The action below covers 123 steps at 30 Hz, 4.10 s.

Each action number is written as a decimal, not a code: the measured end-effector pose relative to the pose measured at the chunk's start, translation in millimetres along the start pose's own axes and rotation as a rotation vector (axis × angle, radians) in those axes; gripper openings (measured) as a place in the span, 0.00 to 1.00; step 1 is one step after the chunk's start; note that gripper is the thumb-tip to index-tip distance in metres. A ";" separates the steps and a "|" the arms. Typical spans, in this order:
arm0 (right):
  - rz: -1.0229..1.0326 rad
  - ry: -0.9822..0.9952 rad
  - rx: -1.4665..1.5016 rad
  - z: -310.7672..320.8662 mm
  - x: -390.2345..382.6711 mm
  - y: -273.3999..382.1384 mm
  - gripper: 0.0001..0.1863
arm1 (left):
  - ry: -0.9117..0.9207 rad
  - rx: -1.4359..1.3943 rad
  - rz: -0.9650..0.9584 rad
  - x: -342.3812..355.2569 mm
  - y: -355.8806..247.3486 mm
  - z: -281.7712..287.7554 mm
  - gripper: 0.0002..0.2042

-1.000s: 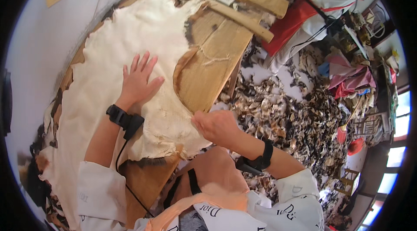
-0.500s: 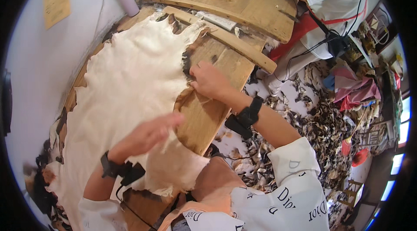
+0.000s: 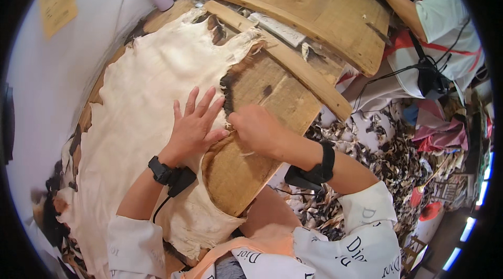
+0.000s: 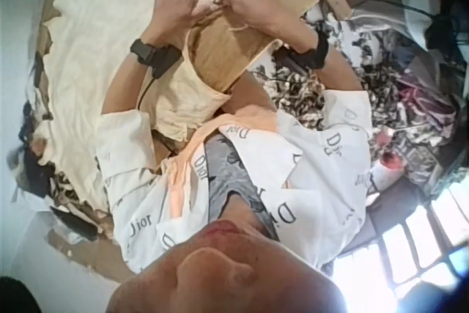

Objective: The recorder is seen preparing and cutting animal skins or leather pieces on a wooden workshop table, using a template and a cutting tool.

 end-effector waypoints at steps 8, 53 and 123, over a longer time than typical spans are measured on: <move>-0.238 0.162 0.029 116.2 -119.2 -49.6 0.05 | -0.092 -0.010 0.020 -15.1 12.4 -2.6 0.36; -0.631 0.169 0.239 -40.1 -54.8 148.1 0.15 | -0.313 0.751 1.848 -776.5 71.7 266.3 0.21; -0.451 -0.631 0.363 -16.5 209.1 0.9 0.12 | -0.366 -0.218 0.858 -280.6 305.1 145.9 0.17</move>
Point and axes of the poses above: each hand's wrist, its own x-axis towards the middle knuckle, its own z-axis out of the back of the hand, y = z × x, the point moved 1 cm from there along x, towards the middle knuckle, and after that the axes turned 13 degrees about -y, right-handed, at the moved point
